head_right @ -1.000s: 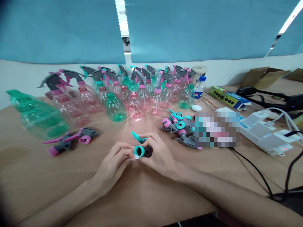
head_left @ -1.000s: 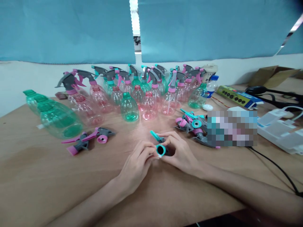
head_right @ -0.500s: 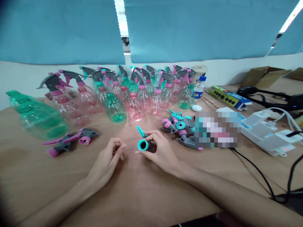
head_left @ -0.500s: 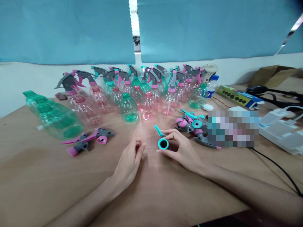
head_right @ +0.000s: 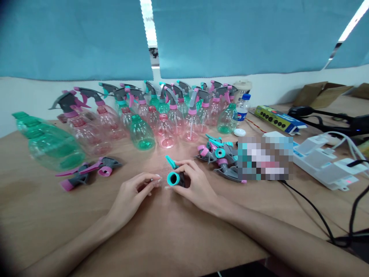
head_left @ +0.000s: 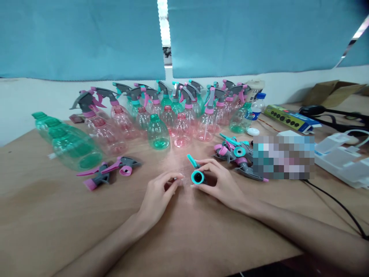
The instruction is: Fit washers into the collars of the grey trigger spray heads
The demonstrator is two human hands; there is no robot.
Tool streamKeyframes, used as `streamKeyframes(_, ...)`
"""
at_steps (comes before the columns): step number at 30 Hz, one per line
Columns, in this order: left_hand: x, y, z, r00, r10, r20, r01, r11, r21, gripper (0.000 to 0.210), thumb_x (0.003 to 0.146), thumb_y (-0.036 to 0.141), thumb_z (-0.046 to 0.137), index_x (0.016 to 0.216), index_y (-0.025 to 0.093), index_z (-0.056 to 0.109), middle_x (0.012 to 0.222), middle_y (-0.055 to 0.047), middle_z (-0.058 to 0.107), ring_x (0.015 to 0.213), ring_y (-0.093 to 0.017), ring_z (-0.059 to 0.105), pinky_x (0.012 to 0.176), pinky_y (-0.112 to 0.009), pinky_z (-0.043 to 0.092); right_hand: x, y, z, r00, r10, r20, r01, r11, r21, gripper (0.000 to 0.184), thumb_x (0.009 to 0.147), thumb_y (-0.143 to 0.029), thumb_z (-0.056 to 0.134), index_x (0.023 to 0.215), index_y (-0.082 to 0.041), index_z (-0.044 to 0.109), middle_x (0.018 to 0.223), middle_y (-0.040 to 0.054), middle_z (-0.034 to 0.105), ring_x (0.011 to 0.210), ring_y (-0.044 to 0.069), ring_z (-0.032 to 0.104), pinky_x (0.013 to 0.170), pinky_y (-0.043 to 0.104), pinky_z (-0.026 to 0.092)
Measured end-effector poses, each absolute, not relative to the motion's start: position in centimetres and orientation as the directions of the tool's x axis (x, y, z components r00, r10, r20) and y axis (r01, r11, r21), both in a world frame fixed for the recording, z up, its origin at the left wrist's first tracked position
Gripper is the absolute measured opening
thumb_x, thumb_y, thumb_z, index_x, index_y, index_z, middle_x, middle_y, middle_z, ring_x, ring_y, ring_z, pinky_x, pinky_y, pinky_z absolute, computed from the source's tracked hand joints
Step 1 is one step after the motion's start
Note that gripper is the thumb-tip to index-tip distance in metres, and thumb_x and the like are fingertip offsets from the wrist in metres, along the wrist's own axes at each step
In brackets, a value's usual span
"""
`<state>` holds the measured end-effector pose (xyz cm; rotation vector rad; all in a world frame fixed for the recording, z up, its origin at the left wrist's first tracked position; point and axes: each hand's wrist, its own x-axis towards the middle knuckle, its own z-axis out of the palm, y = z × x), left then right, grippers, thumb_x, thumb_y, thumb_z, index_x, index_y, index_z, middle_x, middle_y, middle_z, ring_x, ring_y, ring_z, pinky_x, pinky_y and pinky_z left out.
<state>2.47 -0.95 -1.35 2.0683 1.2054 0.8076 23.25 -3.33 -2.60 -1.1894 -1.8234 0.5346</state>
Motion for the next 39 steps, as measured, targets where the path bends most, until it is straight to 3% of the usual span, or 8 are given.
streamKeyframes(4, 2.6, -1.2, -1.1, 0.356, 0.910, 0.212, 0.483, -0.373, 0.792, 0.018, 0.090, 0.029, 0.053, 0.104, 0.021, 0.060, 0.087, 0.000, 0.069, 0.069, -0.014, 0.064, 0.063, -0.025, 0.051, 23.3, -3.4, -2.6, -0.187, 0.881, 0.435, 0.510, 0.466, -0.723, 0.021, 0.077, -0.030, 0.070, 0.095, -0.022, 0.061, 0.114, 0.0072, 0.057, 0.111, 0.023, 0.055, 0.092, 0.041, 0.046)
streamKeyframes(9, 2.8, -2.0, -1.0, 0.384, 0.852, 0.356, 0.443, -0.508, 0.739, 0.015, 0.091, 0.028, 0.052, 0.086, 0.021, 0.065, 0.085, -0.001, 0.062, 0.072, -0.013, 0.058, 0.062, -0.024, 0.047, 23.0, -3.3, -2.4, -0.208, 0.875, 0.437, 0.502, 0.479, -0.720, 0.023, 0.076, -0.028, 0.072, 0.096, -0.022, 0.063, 0.114, 0.0073, 0.057, 0.112, 0.023, 0.055, 0.093, 0.040, 0.046)
streamKeyframes(14, 3.2, -2.8, -0.9, 0.444, 0.758, 0.479, 0.343, -0.637, 0.690, 0.014, 0.091, 0.021, 0.051, 0.086, 0.021, 0.064, 0.082, -0.001, 0.062, 0.081, -0.016, 0.055, 0.071, -0.027, 0.046, 22.6, -3.6, -2.4, -0.260, 0.849, 0.460, 0.469, 0.528, -0.708, 0.025, 0.075, -0.029, 0.073, 0.098, -0.023, 0.064, 0.117, 0.0077, 0.057, 0.115, 0.024, 0.054, 0.095, 0.042, 0.047)
streamKeyframes(18, 3.4, -3.0, -0.8, 0.451, 0.782, 0.431, 0.373, -0.604, 0.705, 0.015, 0.091, 0.022, 0.052, 0.089, 0.023, 0.067, 0.087, -0.003, 0.060, 0.081, -0.016, 0.055, 0.066, -0.026, 0.047, 22.3, -3.9, -2.7, -0.289, 0.824, 0.488, 0.444, 0.567, -0.694, 0.028, 0.075, -0.028, 0.073, 0.101, -0.023, 0.064, 0.118, 0.0091, 0.056, 0.116, 0.024, 0.053, 0.096, 0.042, 0.047)
streamKeyframes(24, 3.5, -3.0, -0.9, 0.433, 0.836, 0.337, 0.398, -0.513, 0.760, 0.014, 0.091, 0.026, 0.052, 0.089, 0.022, 0.066, 0.079, 0.000, 0.058, 0.066, -0.012, 0.052, 0.056, -0.022, 0.043, 22.3, -4.0, -2.6, -0.313, 0.809, 0.498, 0.432, 0.588, -0.683, 0.026, 0.076, -0.028, 0.071, 0.101, -0.024, 0.065, 0.118, 0.0092, 0.056, 0.113, 0.024, 0.055, 0.093, 0.043, 0.050)
streamKeyframes(39, 3.7, -3.4, -0.6, 0.454, 0.813, 0.364, 0.444, -0.560, 0.699, 0.011, 0.089, 0.025, 0.053, 0.097, 0.021, 0.061, 0.072, 0.003, 0.050, 0.059, -0.010, 0.048, 0.050, -0.020, 0.040, 22.5, -4.0, -2.8, -0.305, 0.812, 0.498, 0.427, 0.584, -0.691, 0.029, 0.078, -0.026, 0.070, 0.106, -0.026, 0.065, 0.118, 0.0078, 0.056, 0.113, 0.024, 0.055, 0.094, 0.042, 0.049)
